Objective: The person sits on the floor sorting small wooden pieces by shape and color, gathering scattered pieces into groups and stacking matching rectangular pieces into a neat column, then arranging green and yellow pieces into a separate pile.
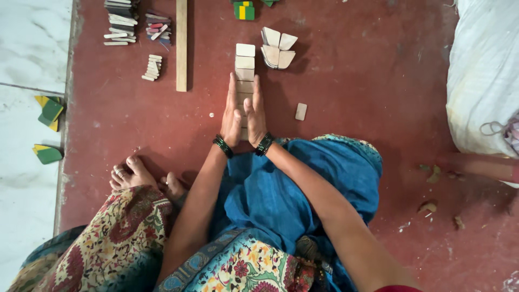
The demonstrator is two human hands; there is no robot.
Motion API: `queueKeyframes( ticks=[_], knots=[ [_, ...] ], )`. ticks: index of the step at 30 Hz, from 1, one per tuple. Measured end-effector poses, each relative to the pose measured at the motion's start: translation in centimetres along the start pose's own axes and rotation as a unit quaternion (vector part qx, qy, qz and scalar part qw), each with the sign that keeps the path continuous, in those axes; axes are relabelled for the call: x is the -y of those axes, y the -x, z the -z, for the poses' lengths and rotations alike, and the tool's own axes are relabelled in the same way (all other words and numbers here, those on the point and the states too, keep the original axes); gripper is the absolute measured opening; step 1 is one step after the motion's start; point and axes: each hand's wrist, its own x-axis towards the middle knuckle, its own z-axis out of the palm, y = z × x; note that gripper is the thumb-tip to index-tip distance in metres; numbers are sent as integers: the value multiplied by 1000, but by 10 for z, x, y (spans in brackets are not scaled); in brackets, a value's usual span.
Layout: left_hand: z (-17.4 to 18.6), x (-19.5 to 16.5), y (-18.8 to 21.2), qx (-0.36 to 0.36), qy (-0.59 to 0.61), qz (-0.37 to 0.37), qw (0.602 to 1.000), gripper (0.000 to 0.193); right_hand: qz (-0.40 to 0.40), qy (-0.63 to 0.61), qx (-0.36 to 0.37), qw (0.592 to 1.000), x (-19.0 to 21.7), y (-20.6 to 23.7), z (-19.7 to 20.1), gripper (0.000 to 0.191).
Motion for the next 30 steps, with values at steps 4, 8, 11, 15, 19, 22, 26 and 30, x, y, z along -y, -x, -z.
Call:
queueKeyframes(
  ticks=[4,8,11,15,19,22,26,30],
  knots=[
    [0,3,-2,-13,39,-6,999,112,12,-60,-3,998,-5,-2,12,87],
    [5,8,-3,-23,111,-10,994,116,-48,-231,-31,971,-14,-5,31,78],
    [5,11,2,-8,79,-27,996,111,-82,-284,-19,955,-16,-1,33,78],
    [5,17,3,-17,140,-32,989,108,-91,-218,30,971,6,-8,52,69],
    [21,22,1,-29,180,-14,983,100,-56,384,94,917,37,-12,118,51],
    [40,23,-7,-38,121,-33,991,90,-2,526,127,841,40,-12,140,54],
    [57,18,-34,-34,48,-28,998,76,-97,495,161,848,35,-18,129,41],
    [64,18,-54,-50,-50,-9,997,61,-85,566,136,809,48,-28,128,65]
  ],
)
